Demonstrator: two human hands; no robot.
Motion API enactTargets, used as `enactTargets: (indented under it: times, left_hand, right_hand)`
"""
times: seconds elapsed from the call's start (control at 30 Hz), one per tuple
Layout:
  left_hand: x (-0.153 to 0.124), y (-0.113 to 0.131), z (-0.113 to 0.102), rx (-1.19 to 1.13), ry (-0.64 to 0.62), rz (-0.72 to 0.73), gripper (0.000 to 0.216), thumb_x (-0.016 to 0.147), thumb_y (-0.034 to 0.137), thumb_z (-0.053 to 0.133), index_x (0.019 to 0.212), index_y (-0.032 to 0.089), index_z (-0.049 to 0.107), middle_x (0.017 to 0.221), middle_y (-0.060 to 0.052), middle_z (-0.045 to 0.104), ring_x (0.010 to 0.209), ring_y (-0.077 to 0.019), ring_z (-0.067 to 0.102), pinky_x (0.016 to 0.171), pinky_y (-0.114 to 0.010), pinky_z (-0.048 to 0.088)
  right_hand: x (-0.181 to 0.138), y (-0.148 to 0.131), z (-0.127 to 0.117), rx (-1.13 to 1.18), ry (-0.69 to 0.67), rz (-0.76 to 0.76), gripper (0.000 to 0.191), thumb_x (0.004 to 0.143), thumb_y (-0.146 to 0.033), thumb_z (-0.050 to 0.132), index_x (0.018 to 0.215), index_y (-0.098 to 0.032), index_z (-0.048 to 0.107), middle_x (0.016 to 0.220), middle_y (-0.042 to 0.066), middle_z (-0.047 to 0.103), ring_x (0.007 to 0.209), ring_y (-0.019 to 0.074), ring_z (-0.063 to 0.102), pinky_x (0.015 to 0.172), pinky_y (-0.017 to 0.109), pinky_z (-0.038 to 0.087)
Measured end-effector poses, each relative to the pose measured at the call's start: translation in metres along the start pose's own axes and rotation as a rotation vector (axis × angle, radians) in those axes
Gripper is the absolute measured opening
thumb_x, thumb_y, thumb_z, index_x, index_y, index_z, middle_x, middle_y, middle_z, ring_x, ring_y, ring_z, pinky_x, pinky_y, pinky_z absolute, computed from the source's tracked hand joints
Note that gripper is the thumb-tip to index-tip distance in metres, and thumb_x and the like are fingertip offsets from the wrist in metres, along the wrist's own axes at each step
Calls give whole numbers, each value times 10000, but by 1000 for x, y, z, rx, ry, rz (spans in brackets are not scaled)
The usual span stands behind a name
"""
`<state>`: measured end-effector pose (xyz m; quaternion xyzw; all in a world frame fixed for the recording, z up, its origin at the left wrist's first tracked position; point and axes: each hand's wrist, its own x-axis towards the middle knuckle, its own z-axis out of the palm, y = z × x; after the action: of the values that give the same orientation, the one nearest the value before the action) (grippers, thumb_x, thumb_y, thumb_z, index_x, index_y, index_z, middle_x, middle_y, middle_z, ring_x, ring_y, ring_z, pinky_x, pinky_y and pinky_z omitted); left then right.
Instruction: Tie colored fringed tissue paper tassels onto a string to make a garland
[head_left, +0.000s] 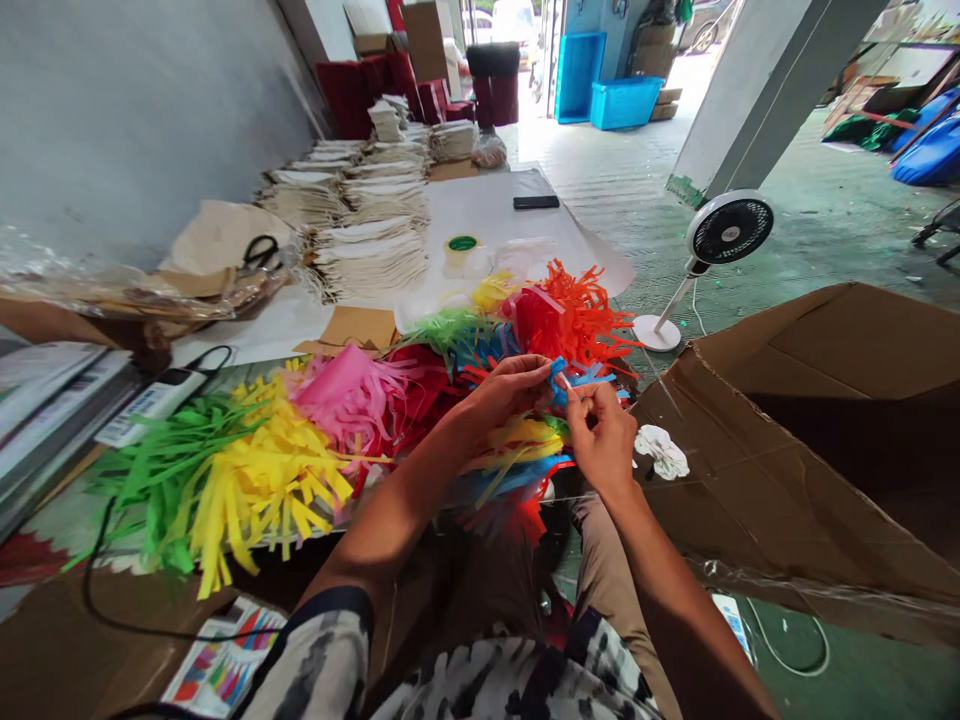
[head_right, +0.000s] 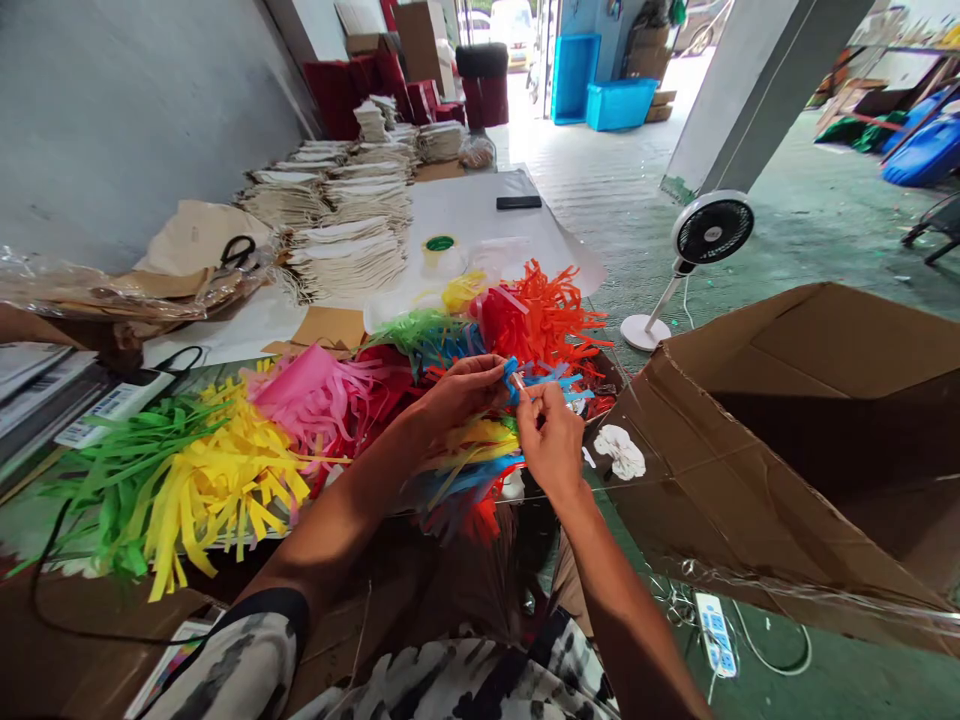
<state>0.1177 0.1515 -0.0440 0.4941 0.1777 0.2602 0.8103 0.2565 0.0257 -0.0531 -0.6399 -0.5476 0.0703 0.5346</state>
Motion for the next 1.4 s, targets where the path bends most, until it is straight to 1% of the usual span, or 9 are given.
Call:
enactTargets:
  times: [0.2,0.47,0.7,0.9,1.0,1.1,1.23,1.3,1.4]
  left_hand:
    - [-1,-1,2,33,17,-17,383,812,433,872,920,131,661,717,0,627,570,-83,567,555,-209,433]
    - [-2,-4,6,176,6,30,417,841,490,841,955,142,642,720,9,641,594,-81,581,588,-204,462]
    - [-1,3,10,341,49,114,597,775,521,880,1225,187,673,844,9,686,633,-93,629,529,-186,434]
    - [-2,4,17,478,106,168,470,838,582,798,949,138,693,710,-7,662,561,-89,583,506,-192,413]
    - [-5,1,23,560,167,212,406,930,574,688,998,180,616,726,15,669,543,-92,615,507,-186,418]
    - [-8,0,32,734,211,246,290,1032,498,528,1065,212,572,732,39,675,552,-96,650,547,-189,437]
    - [-10,1,40,990,201,260,213,1058,389,467,1099,222,593,582,61,627,539,-116,630,596,-202,434]
    - [-10,0,40,1004,195,261,223,1063,392,453,1113,221,586,612,47,657,537,-119,633,596,-207,438]
    - [-8,-3,32,907,163,216,272,1060,459,455,1127,215,555,724,20,714,534,-116,654,568,-204,445]
  right_hand:
    - [2,5,0,-45,-74,33,223,1030,-406,533,934,-222,613,609,-65,535,515,119,499,562,256,358]
    - [2,8,1,-73,-66,87,229,1017,-420,536,916,-228,609,613,-60,555,522,135,508,585,273,369]
    - [3,6,-3,-55,-58,86,233,1014,-417,535,905,-224,606,606,-61,537,534,137,505,593,277,366]
    - [1,5,-4,-13,-55,82,213,1005,-400,567,897,-225,622,611,-53,548,541,132,497,565,263,365]
    - [1,4,-6,69,-68,147,195,980,-415,619,974,-223,652,589,-74,525,512,124,470,549,258,366]
    - [3,3,-8,170,-57,219,279,958,-466,656,1084,-222,704,689,-44,615,581,129,530,563,252,396]
    - [7,5,-10,265,-72,238,320,923,-515,695,901,-203,764,857,22,716,703,141,588,588,245,418]
    - [9,8,-10,318,-73,266,349,910,-525,706,830,-187,741,825,22,697,642,122,537,549,239,390]
    - [10,12,-11,432,-38,317,373,908,-555,702,878,-183,710,748,-2,639,545,96,438,492,234,338]
